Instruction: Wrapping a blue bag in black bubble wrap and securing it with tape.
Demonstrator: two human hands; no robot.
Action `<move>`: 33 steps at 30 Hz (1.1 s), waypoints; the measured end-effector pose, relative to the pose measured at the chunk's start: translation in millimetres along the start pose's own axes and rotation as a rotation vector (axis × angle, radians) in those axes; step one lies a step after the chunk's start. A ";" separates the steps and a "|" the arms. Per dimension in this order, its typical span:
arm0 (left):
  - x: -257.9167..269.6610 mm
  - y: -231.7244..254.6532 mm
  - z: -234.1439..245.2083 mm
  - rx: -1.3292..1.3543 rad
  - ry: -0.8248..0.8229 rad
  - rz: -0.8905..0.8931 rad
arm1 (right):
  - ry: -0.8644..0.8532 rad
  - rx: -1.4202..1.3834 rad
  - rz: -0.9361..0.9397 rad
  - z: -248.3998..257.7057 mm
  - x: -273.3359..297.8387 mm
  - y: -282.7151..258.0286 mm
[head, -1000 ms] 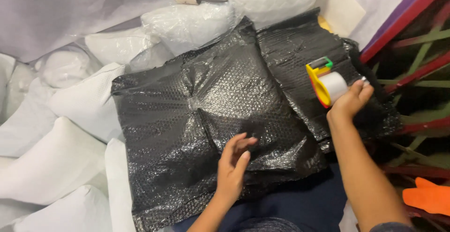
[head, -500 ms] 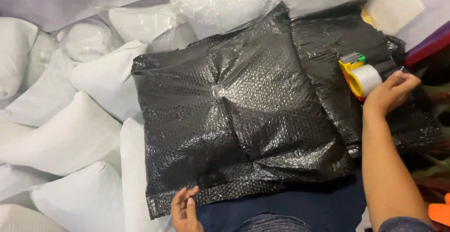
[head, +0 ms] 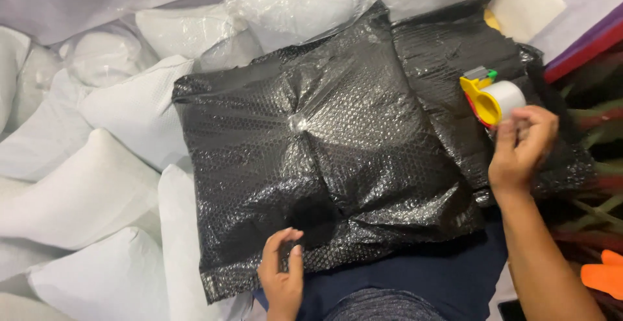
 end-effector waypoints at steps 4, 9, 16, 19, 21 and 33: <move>-20.9 67.6 -25.1 0.008 -0.169 -0.127 | -0.368 -0.112 -0.148 -22.9 46.3 -89.5; -32.1 83.2 -41.0 0.185 -0.233 -0.215 | -0.732 -0.329 -0.108 -55.7 100.9 -138.2; -11.2 31.0 -23.8 0.330 -0.299 0.040 | -0.896 -0.310 -0.032 -66.8 110.3 -161.0; -3.7 20.7 -17.2 0.359 -0.281 0.055 | -0.982 -0.291 0.008 -69.0 114.6 -169.2; 2.1 10.1 -14.2 0.388 -0.217 0.026 | -1.022 -0.296 0.002 -69.5 116.8 -172.3; -12.5 -27.0 13.1 0.481 -0.063 -0.137 | -1.218 -0.818 -1.512 -80.6 202.3 -164.3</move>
Point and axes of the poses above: each hand's wrist, its own x-axis away from the middle knuckle, its own z-axis out of the back of the hand, y = z × x, the point moved 3 cm from there along -x, towards the middle knuckle, and after that the axes turned 13 degrees about y, right-handed, at the moved point
